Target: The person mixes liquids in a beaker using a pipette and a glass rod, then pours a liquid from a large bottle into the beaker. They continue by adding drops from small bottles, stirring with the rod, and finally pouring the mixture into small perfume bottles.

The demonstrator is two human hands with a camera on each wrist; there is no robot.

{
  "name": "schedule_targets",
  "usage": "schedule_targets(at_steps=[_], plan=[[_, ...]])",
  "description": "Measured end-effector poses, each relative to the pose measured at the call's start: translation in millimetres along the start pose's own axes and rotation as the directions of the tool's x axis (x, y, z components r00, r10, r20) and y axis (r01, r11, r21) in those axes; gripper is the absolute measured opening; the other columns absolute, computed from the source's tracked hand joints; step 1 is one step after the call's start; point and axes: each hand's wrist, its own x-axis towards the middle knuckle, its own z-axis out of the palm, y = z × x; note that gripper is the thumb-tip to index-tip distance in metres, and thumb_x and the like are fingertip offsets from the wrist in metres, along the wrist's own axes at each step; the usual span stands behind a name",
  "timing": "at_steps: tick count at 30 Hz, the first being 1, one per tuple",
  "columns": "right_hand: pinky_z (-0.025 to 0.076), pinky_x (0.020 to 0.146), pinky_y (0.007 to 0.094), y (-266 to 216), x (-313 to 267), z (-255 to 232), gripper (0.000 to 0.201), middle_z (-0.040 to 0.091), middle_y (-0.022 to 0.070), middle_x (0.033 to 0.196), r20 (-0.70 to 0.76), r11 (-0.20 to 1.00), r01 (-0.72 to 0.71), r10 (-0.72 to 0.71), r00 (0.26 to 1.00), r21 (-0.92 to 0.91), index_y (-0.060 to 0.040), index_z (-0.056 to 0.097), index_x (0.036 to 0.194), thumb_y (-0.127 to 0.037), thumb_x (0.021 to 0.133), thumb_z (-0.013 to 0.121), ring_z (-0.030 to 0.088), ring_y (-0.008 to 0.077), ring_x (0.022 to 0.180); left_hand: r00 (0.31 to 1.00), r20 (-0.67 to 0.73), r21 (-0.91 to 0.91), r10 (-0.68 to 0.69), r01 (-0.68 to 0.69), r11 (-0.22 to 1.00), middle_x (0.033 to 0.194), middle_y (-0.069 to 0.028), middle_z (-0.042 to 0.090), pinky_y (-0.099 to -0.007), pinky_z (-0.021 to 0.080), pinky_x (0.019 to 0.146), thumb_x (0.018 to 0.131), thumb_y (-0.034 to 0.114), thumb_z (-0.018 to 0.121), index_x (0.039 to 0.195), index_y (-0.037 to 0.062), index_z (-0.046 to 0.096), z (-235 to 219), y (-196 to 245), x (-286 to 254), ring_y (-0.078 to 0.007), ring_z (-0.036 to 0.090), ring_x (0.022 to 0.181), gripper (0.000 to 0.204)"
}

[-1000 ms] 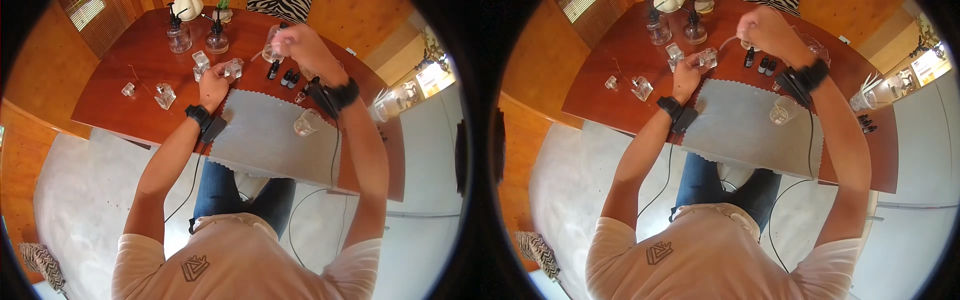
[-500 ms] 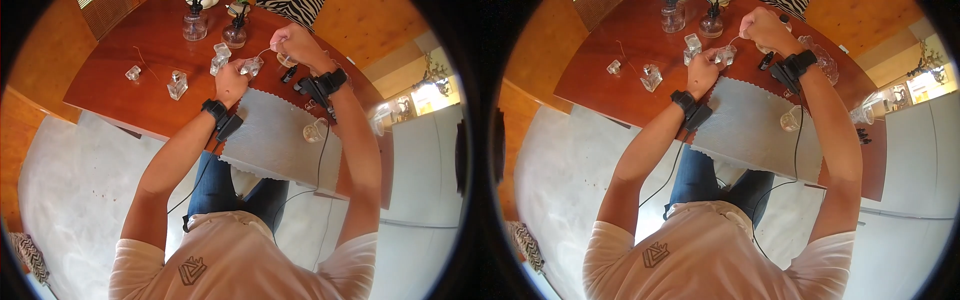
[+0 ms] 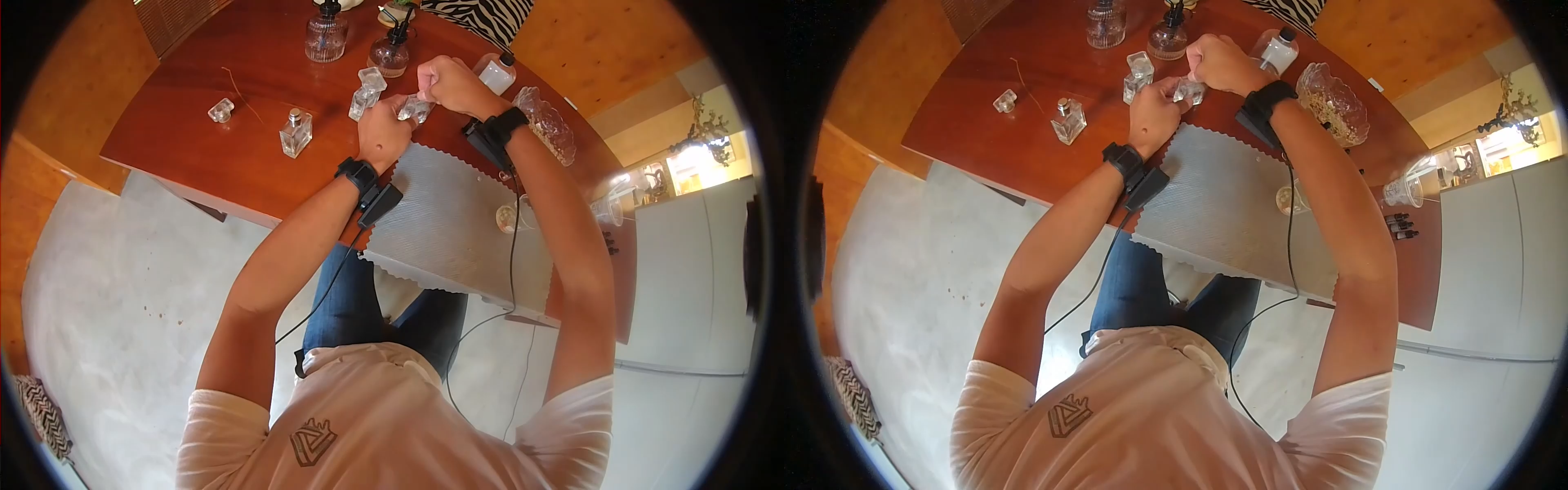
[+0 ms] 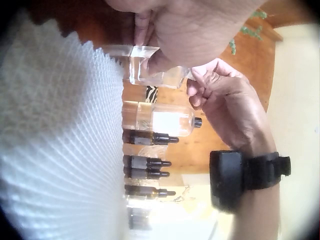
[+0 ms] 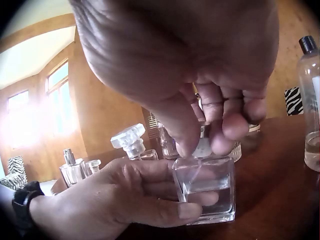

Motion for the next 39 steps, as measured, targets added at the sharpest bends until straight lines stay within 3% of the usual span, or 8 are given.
schedule_targets(at_steps=[4,7,13,19,25,28,34,39], plan=[[0.049,0.062,0.0344,-0.7,-4.3,1.9,0.009,0.066,0.0091,0.072,-0.099,0.995,0.069,-0.061,0.993,0.074,0.0039,0.064,0.079,-0.002,0.079,0.071,0.064,0.0171,0.068,1.0,0.003,0.012,0.023,-0.023,1.0,0.092,-0.0167,0.075,-0.0398,0.054,0.077,0.083,0.016,0.074,0.118,0.0064,0.072,0.0,-0.7,1.5,-0.0323,0.071,0.082,0.036],[0.048,0.062,0.0363,0.1,-4.9,1.9,0.015,0.065,0.0105,0.07,-0.07,0.999,0.04,-0.038,0.997,0.026,0.0043,0.063,0.078,-0.006,0.081,0.073,0.063,0.0207,0.066,0.996,-0.071,-0.019,0.061,-0.062,0.998,0.089,-0.0223,0.072,-0.0458,0.054,0.079,0.081,0.015,0.073,0.112,0.0051,0.073,1.9,-1.0,-1.0,-0.0402,0.069,0.086,0.033],[0.048,0.064,0.0395,0.5,-3.6,12.6,0.02,0.063,0.0155,0.07,-0.173,0.978,0.073,-0.108,0.979,-0.197,0.0038,0.062,0.078,-0.012,0.085,0.072,0.062,0.0287,0.066,0.999,-0.038,0.001,0.031,-0.031,1.0,0.088,-0.0227,0.072,-0.0462,0.054,0.078,0.081,0.016,0.073,0.112,0.0059,0.073,1.4,-0.3,0.4,-0.0404,0.07,0.085,0.032],[0.045,0.055,0.0388,2.2,-7.9,7.7,0.025,0.06,0.0113,0.062,-0.18,0.994,0.105,-0.099,0.979,0.022,0.0025,0.061,0.075,-0.015,0.087,0.074,0.059,0.0239,0.055,0.999,-0.014,0.034,-0.031,0.031,0.999,0.095,-0.0187,0.075,-0.0409,0.055,0.08,0.082,0.016,0.075,0.119,0.0084,0.073,-0.8,4.0,-0.2,-0.0352,0.072,0.087,0.038],[0.045,0.051,0.0311,7.3,-6.3,10.8,0.019,0.059,0.0053,0.056,-0.245,0.98,0.102,-0.143,0.959,-0.172,0.0001,0.065,0.077,-0.014,0.086,0.074,0.06,0.0146,0.054,0.997,-0.068,-0.01,0.027,-0.028,1.0,0.089,-0.022,0.073,-0.0454,0.055,0.078,0.081,0.017,0.073,0.114,0.0069,0.074,5.4,-4.2,2.5,-0.039,0.071,0.085,0.034],[0.046,0.051,0.0277,-13.2,-11.5,-7.2,0.014,0.061,0.0047,0.059,-0.038,0.979,-0.189,0.193,0.98,0.081,0.0012,0.064,0.078,-0.01,0.086,0.069,0.058,0.0125,0.055,0.998,-0.051,0.005,0.022,-0.022,1.0,0.09,-0.0222,0.073,-0.0451,0.055,0.078,0.081,0.016,0.073,0.115,0.0064,0.073,3.1,-1.1,1.1,-0.0387,0.071,0.086,0.036],[0.049,0.052,0.0267,1.6,-11.0,4.4,0.01,0.062,0.0054,0.064,-0.132,0.992,0.085,-0.073,0.989,0.092,0.0034,0.065,0.08,-0.003,0.084,0.057,0.059,0.0109,0.057,0.999,-0.027,-0.007,-0.018,0.018,1.0,0.09,-0.0224,0.073,-0.0449,0.055,0.079,0.081,0.015,0.073,0.116,0.0056,0.073,0.1,4.7,-0.5,-0.039,0.071,0.086,0.036],[0.049,0.053,0.0278,-2.6,-12.9,3.0,0.01,0.062,0.0057,0.064,-0.098,0.99,0.007,0.007,0.995,0.142,0.0036,0.061,0.077,-0.001,0.084,0.055,0.06,0.0113,0.057,0.997,-0.071,-0.029,0.006,-0.008,1.0,0.09,-0.0219,0.073,-0.0452,0.054,0.079,0.081,0.016,0.073,0.114,0.0056,0.074,2.5,1.4,-0.5,-0.0392,0.07,0.086,0.034]])
